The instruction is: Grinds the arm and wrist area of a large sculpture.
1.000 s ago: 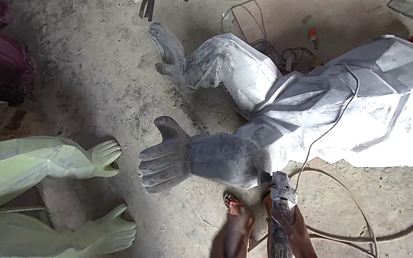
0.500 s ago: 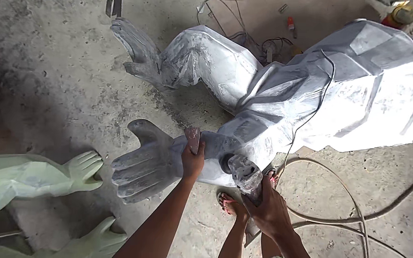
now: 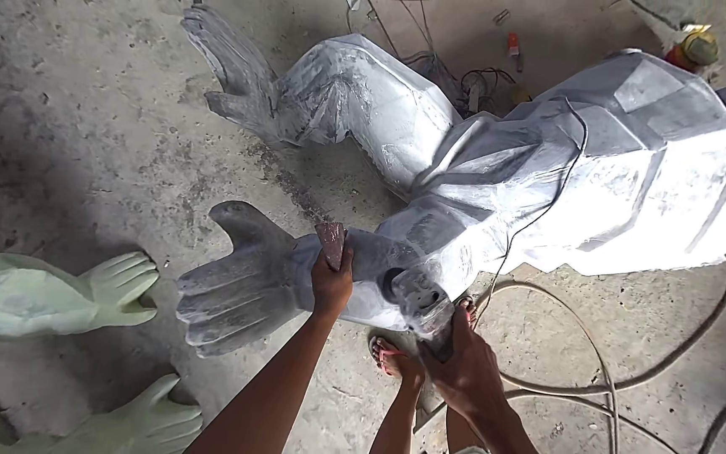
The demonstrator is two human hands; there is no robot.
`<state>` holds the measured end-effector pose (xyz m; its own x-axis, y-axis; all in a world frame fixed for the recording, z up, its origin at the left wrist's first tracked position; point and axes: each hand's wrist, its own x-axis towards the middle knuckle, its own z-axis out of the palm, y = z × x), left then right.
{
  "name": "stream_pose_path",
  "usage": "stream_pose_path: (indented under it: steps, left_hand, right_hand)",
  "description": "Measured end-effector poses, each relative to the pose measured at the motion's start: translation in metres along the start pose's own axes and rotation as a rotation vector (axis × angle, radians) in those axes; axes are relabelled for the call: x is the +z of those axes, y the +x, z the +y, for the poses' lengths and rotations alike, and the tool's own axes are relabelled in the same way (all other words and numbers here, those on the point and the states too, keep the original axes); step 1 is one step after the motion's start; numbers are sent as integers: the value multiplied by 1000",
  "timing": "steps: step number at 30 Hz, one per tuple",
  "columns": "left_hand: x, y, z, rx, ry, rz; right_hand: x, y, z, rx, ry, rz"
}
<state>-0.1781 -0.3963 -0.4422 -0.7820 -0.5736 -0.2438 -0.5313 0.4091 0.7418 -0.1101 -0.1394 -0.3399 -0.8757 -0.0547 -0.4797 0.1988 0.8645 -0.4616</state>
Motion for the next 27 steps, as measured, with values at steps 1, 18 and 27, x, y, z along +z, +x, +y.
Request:
stream_pose_path:
  steps: [1, 18, 27]
  left_hand:
    - [0, 0, 0, -4, 15, -5]
    - [0, 0, -6, 8, 61, -28]
    - [2, 2, -10, 17, 33, -7]
  right_hand:
    - [-3, 4, 6, 44, 9, -3]
    - [-10, 20, 29, 103, -5, 22]
    - [-38, 30, 15, -79, -55, -68]
